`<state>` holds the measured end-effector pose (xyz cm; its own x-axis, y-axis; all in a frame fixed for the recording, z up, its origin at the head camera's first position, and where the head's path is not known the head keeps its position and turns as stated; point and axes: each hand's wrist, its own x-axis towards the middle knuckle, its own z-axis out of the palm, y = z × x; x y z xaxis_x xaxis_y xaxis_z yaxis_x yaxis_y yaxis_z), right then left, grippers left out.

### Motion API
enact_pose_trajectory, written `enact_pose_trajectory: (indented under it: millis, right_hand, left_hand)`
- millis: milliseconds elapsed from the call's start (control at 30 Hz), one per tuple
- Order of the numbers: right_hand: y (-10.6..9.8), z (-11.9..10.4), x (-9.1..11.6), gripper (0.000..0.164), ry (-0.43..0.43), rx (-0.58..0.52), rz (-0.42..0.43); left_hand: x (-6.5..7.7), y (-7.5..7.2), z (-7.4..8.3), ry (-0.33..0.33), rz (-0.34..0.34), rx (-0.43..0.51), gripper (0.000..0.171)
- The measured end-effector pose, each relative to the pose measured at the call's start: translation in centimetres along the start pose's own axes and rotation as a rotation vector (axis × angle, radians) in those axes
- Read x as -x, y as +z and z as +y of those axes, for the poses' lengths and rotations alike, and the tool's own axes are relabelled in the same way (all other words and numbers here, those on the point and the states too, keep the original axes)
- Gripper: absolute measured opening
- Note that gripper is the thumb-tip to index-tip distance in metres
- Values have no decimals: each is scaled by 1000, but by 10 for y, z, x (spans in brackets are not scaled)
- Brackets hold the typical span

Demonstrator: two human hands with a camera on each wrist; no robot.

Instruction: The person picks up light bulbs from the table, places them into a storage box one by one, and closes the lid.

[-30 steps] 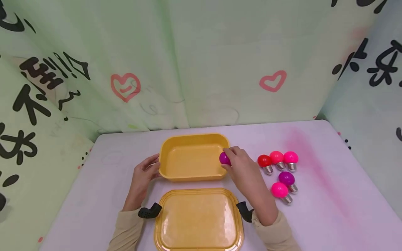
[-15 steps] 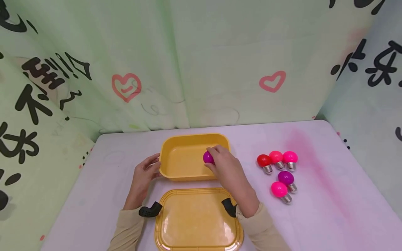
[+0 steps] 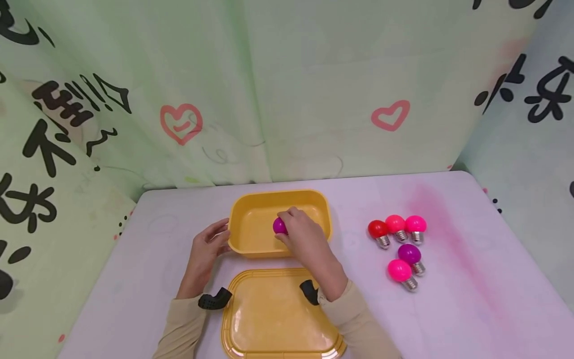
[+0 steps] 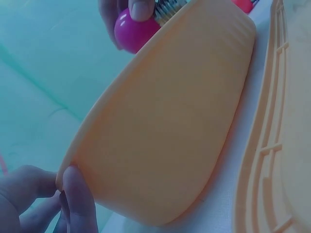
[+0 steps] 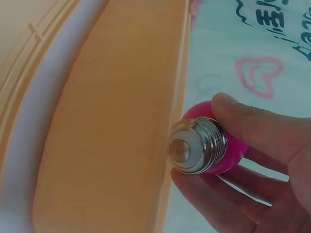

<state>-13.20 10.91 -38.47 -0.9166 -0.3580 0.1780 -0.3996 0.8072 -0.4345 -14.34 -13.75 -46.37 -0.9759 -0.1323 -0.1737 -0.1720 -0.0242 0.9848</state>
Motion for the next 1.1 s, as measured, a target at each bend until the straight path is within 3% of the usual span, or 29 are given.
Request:
enact_pose_trajectory:
  millis: [600,1100]
  right_hand:
    - [34,-5,-21,41,25,-16,-26]
    - [51,-14,-37,42,93,-33,-112]
  left_hand:
    - [0,1,1,-23,14,-21,37]
    - [1,-1,1,0,-17,9,37]
